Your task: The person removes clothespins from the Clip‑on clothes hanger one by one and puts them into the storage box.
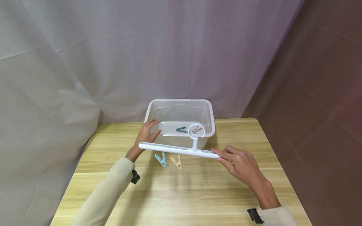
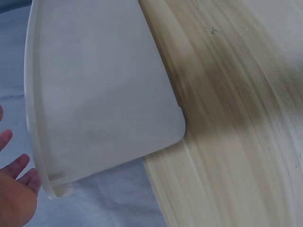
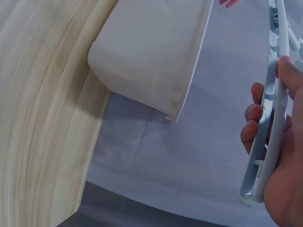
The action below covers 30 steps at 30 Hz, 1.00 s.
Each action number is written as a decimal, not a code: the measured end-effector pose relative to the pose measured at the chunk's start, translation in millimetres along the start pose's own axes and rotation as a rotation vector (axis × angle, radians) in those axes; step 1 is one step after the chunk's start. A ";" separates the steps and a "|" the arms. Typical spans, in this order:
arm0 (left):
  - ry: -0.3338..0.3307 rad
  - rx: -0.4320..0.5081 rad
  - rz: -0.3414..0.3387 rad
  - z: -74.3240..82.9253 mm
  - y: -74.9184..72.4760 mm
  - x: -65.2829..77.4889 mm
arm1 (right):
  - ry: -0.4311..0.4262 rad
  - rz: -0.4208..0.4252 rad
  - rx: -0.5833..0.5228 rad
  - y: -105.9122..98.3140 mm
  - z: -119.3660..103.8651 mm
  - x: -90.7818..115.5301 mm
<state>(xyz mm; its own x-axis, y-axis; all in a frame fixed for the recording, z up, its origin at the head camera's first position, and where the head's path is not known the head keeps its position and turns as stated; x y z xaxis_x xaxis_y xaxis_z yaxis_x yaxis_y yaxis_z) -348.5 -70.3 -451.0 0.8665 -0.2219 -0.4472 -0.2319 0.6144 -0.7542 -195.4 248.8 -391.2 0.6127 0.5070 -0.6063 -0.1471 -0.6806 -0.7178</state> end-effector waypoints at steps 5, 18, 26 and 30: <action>0.058 0.018 0.062 11.8 -15.4 11.0 | 0.002 -0.002 0.002 -0.2 0.6 0.2; -0.046 0.455 0.057 34.0 -12.9 62.5 | -0.012 0.028 0.015 -4.7 -2.4 -5.9; -0.329 1.037 -0.172 36.5 18.4 86.2 | -0.017 0.018 0.011 -3.3 -0.6 -8.7; -0.283 1.284 -0.249 47.5 22.1 92.2 | -0.026 0.022 0.020 -3.5 -1.0 -10.2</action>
<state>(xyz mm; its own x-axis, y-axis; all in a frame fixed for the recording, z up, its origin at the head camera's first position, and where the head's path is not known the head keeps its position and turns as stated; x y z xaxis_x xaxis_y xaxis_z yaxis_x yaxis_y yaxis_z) -252.7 -41.3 -486.0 0.9222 -0.3633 -0.1325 0.3859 0.8872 0.2529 -200.4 245.5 -382.2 0.5886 0.5057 -0.6308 -0.1765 -0.6811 -0.7106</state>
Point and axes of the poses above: each hand's wrist, its own x-axis away from the middle knuckle, its own y-axis out of the palm, z = x × y, the point moved 9 cm from there along -x, towards the middle knuckle, and after that the axes turned 12 degrees about -x, right-handed, at the moved point
